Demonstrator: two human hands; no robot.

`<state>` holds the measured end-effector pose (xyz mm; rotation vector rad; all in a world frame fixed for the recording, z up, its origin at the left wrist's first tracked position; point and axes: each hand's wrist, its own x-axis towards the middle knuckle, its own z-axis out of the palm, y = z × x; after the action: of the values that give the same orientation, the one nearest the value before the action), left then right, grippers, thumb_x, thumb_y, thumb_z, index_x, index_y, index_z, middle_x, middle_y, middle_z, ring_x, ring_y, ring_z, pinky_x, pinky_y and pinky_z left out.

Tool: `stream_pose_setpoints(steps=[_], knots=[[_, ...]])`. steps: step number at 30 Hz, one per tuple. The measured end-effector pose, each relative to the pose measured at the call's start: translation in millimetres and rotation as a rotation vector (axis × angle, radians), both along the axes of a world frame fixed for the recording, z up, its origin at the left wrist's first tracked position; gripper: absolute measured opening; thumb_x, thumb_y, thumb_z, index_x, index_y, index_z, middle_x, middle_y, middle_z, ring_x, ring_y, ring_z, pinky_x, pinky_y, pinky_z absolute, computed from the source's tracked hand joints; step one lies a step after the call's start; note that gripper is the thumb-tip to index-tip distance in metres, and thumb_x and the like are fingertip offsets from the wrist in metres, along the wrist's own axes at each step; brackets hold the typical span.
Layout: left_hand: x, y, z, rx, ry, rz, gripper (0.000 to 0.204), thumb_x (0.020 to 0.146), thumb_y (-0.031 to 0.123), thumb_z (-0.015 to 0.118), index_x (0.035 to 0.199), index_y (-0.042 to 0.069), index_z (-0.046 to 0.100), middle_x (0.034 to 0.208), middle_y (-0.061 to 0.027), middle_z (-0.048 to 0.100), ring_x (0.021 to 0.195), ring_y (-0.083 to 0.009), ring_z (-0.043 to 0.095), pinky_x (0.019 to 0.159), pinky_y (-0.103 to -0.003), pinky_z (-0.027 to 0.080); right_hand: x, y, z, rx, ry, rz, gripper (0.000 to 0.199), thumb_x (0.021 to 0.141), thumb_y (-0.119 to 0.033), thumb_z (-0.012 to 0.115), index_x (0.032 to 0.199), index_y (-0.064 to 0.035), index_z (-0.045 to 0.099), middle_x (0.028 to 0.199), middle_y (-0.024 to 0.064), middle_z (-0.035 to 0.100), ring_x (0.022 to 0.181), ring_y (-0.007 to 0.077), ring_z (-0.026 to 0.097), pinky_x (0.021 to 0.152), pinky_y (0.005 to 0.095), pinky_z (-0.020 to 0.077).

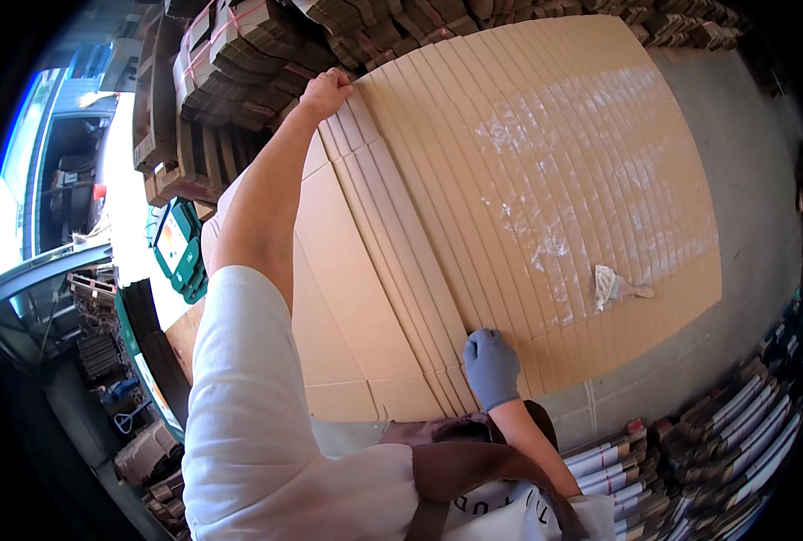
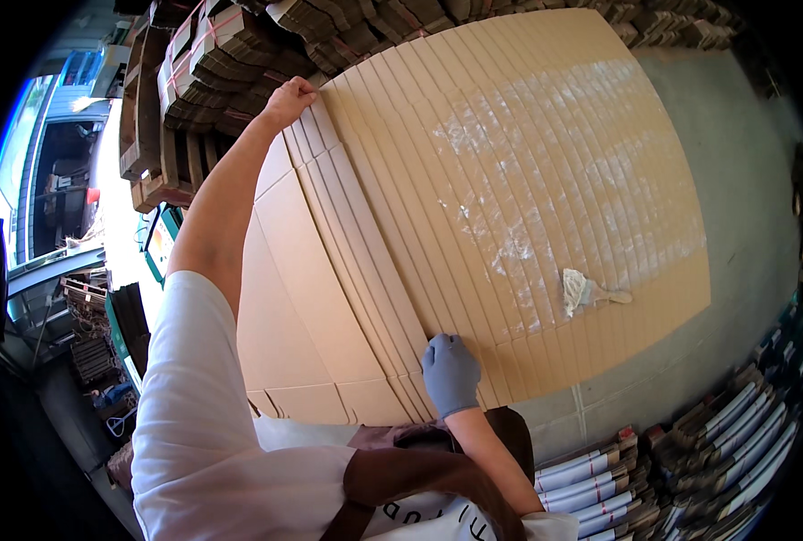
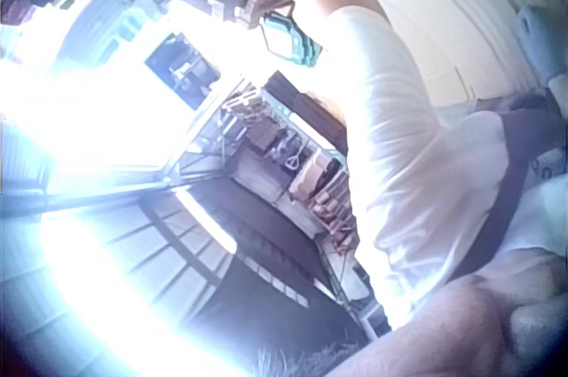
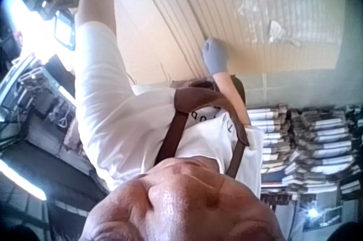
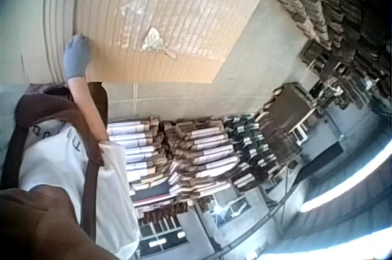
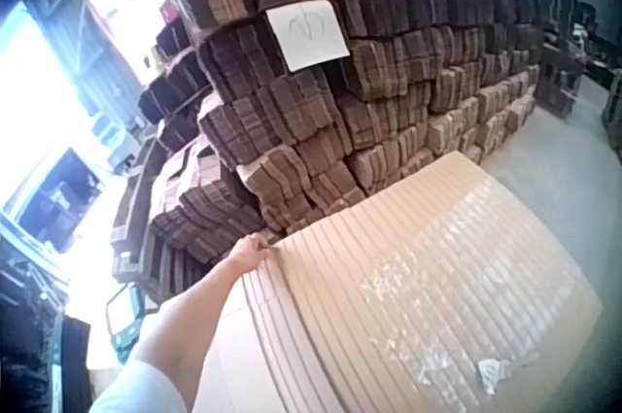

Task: The person applies a white adhesive to a large flat cardboard sheet using a brush, spreading it across the surface. They then lift and place a printed cardboard box labeled 'PEAR' onto the glued area.

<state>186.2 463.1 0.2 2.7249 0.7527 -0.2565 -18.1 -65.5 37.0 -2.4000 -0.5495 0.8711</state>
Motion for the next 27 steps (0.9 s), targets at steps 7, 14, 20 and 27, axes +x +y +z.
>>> stream_pose_setpoints(steps=[7, 14, 20, 27], knots=[[4, 12, 5, -0.102, -0.004, -0.021, 0.032, 0.085, 0.031, 0.069, 0.107, 0.007, 0.065, 0.1, -0.0126, 0.071, 0.099, -0.0277, 0.066, 0.088, -0.037, 0.051, 0, 0, 1, 0.018, -0.014, -0.009, 0.014, 0.091, -0.022, 0.057, 0.089, -0.009, 0.057, 0.091, 0.0144, 0.062, 0.073, 0.0349, 0.064, 0.063, 0.0478, 0.0514], [6, 10, 1, -0.318, -0.048, 0.089, 0.027, 0.085, 0.023, 0.07, 0.107, 0.008, 0.066, 0.096, -0.0069, 0.069, 0.092, -0.0186, 0.063, 0.084, -0.032, 0.05, 1, -1, 1, 0.004, -0.013, -0.007, 0.013, 0.091, -0.022, 0.057, 0.089, -0.0091, 0.057, 0.09, 0.0143, 0.062, 0.073, 0.0345, 0.064, 0.063, 0.0476, 0.0514], [3, 21, -7, -0.332, -0.066, 0.051, 0.023, 0.087, 0.022, 0.068, 0.105, 0.009, 0.063, 0.09, -0.0038, 0.065, 0.087, -0.0155, 0.06, 0.081, -0.031, 0.048, 0, -2, 2, 0.019, -0.019, 0.0, 0.013, 0.091, -0.022, 0.057, 0.09, -0.0091, 0.057, 0.09, 0.0137, 0.062, 0.073, 0.0342, 0.064, 0.062, 0.0469, 0.0515], [3, 14, -1, -0.383, -0.104, 0.033, 0.016, 0.089, 0.02, 0.067, 0.096, 0.01, 0.057, 0.087, -0.0023, 0.064, 0.084, -0.0125, 0.055, 0.079, -0.03, 0.047, -1, -2, 0, 0.017, -0.022, 0.005, 0.012, 0.091, -0.021, 0.058, 0.09, -0.0094, 0.056, 0.09, 0.0138, 0.061, 0.072, 0.034, 0.064, 0.062, 0.0464, 0.0516]])
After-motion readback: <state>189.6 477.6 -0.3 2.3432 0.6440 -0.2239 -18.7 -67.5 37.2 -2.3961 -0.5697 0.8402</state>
